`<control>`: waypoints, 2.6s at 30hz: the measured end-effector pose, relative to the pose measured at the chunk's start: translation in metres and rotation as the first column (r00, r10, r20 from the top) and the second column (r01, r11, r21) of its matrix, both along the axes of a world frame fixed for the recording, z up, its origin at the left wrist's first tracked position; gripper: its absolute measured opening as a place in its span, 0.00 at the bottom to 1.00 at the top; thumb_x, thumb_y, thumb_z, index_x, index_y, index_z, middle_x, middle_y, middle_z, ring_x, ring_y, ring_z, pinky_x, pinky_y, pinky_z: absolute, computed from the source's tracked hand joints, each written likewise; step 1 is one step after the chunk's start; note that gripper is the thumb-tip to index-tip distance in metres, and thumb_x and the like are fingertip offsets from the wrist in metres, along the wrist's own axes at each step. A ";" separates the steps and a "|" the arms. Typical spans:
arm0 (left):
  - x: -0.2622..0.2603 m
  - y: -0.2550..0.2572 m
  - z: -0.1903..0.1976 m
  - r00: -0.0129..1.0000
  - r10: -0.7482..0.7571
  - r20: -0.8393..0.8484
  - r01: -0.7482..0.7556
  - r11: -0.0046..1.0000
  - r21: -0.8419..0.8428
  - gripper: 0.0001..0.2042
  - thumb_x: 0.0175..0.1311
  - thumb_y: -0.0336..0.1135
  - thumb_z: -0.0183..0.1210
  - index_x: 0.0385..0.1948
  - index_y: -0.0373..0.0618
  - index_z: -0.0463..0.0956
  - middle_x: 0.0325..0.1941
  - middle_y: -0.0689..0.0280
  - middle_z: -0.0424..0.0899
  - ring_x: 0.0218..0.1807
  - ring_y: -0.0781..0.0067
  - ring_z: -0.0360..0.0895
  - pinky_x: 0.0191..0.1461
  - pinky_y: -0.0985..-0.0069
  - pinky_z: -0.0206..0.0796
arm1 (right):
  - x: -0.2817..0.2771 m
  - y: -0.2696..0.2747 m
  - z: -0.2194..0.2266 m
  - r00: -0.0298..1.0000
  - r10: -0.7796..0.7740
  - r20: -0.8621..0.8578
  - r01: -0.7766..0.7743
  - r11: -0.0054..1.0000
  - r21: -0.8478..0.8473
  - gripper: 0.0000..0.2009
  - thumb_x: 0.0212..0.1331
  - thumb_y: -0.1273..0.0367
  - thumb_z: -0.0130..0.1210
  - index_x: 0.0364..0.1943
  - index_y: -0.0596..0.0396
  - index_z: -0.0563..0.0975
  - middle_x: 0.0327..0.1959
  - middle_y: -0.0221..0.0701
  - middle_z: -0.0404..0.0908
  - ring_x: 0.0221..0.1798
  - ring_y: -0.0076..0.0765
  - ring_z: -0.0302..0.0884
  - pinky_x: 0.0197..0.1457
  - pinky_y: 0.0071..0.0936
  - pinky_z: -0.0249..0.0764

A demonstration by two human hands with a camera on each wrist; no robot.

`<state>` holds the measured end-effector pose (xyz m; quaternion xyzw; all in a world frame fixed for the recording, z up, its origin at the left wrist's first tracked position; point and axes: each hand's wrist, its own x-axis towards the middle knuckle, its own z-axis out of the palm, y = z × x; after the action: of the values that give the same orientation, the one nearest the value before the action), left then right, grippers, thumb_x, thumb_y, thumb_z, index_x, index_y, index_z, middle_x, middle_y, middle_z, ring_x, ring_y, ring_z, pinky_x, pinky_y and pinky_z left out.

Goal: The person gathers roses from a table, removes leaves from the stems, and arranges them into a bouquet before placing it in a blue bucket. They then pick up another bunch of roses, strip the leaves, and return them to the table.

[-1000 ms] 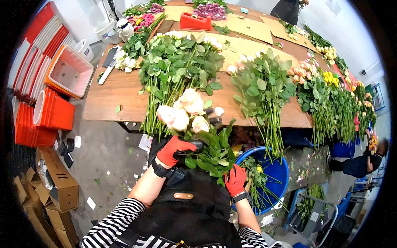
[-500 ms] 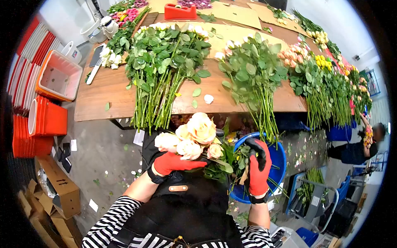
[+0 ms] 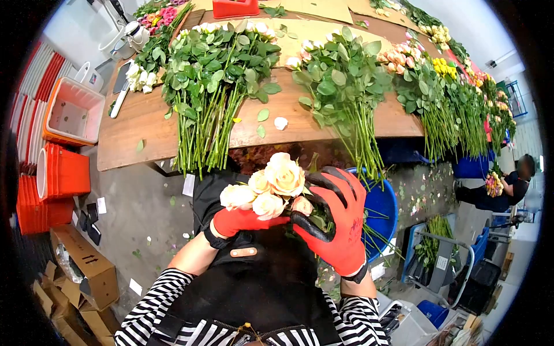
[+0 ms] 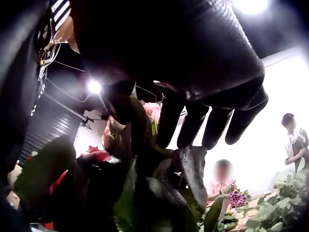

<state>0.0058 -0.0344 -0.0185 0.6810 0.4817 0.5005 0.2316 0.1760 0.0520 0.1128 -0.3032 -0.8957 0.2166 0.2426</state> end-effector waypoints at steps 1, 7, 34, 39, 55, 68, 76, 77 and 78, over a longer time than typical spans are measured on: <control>0.000 0.000 -0.006 1.000 -0.007 0.010 0.008 0.999 -0.042 0.30 0.49 0.29 0.68 0.57 0.40 0.67 0.56 0.62 0.75 0.57 0.68 0.73 0.63 0.73 0.62 | 0.000 0.001 -0.002 1.000 -0.002 -0.011 0.002 1.000 0.004 0.27 0.33 0.67 0.70 0.44 0.52 0.76 0.54 0.37 0.73 0.62 0.53 0.63 0.64 0.48 0.57; -0.011 0.004 0.014 0.838 0.142 -0.527 0.015 0.959 0.282 0.24 0.58 0.36 0.62 0.58 0.45 0.68 0.56 0.67 0.76 0.56 0.68 0.73 0.63 0.72 0.62 | -0.003 0.006 -0.006 0.999 -0.025 -0.041 0.025 1.000 0.009 0.26 0.35 0.69 0.69 0.45 0.54 0.76 0.51 0.36 0.75 0.57 0.50 0.68 0.63 0.46 0.59; -0.002 0.013 -0.013 0.833 -0.055 0.550 0.280 0.900 -0.333 0.25 0.68 0.50 0.47 0.60 0.43 0.66 0.63 0.66 0.71 0.64 0.70 0.65 0.71 0.70 0.51 | -0.013 0.006 -0.005 0.833 -0.341 -0.436 -0.032 0.757 -0.652 0.23 0.39 0.81 0.60 0.47 0.60 0.74 0.45 0.31 0.76 0.48 0.27 0.72 0.55 0.24 0.66; -0.006 0.014 0.009 0.942 0.067 0.330 0.078 0.909 -0.409 0.27 0.55 0.47 0.65 0.56 0.48 0.71 0.59 0.65 0.74 0.60 0.66 0.70 0.64 0.71 0.60 | -0.030 0.005 -0.010 0.854 -0.242 -0.462 0.029 0.906 -0.422 0.25 0.35 0.79 0.63 0.46 0.59 0.75 0.47 0.35 0.76 0.50 0.36 0.73 0.56 0.30 0.67; 0.004 0.029 0.002 0.903 0.240 0.357 -0.162 0.959 -0.235 0.23 0.52 0.40 0.62 0.51 0.49 0.70 0.50 0.66 0.76 0.55 0.66 0.70 0.64 0.64 0.55 | -0.050 -0.004 -0.029 0.901 -0.129 -0.415 0.048 0.979 -0.199 0.26 0.33 0.76 0.69 0.46 0.56 0.76 0.48 0.37 0.76 0.55 0.46 0.70 0.60 0.38 0.66; 0.008 0.022 0.014 0.877 0.251 0.411 -0.208 0.967 -0.147 0.28 0.47 0.45 0.65 0.54 0.50 0.72 0.62 0.58 0.68 0.67 0.51 0.59 0.72 0.51 0.41 | -0.035 -0.022 -0.033 0.907 -0.187 -0.377 0.059 0.944 -0.326 0.30 0.42 0.72 0.63 0.56 0.61 0.71 0.57 0.45 0.71 0.61 0.51 0.67 0.64 0.41 0.62; 0.012 0.015 -0.028 0.890 0.161 0.426 -0.043 0.961 -0.273 0.37 0.45 0.38 0.70 0.61 0.46 0.64 0.65 0.58 0.63 0.70 0.50 0.54 0.73 0.57 0.41 | -0.040 -0.033 -0.045 0.896 -0.142 -0.421 -0.031 0.926 -0.377 0.31 0.50 0.66 0.56 0.61 0.61 0.65 0.62 0.45 0.67 0.65 0.51 0.62 0.69 0.40 0.55; 0.014 0.014 -0.034 0.875 0.166 0.454 -0.034 0.958 -0.284 0.38 0.45 0.38 0.70 0.62 0.45 0.63 0.66 0.58 0.63 0.70 0.50 0.54 0.73 0.58 0.41 | -0.039 -0.035 -0.047 0.887 -0.151 -0.437 -0.036 0.920 -0.391 0.31 0.51 0.66 0.56 0.62 0.61 0.65 0.62 0.45 0.66 0.65 0.51 0.62 0.69 0.40 0.55; 0.011 0.015 -0.019 0.866 0.174 0.470 -0.048 0.962 -0.269 0.39 0.45 0.37 0.70 0.63 0.45 0.61 0.66 0.58 0.62 0.70 0.51 0.53 0.73 0.59 0.41 | -0.039 -0.036 -0.048 0.877 -0.160 -0.453 -0.042 0.914 -0.404 0.31 0.51 0.66 0.55 0.62 0.62 0.65 0.63 0.44 0.66 0.66 0.50 0.62 0.69 0.39 0.54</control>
<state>0.0170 -0.0193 -0.0379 0.4687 0.5050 0.6044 0.3999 0.1374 0.0158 0.0643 -0.3116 -0.7344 0.4560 0.3945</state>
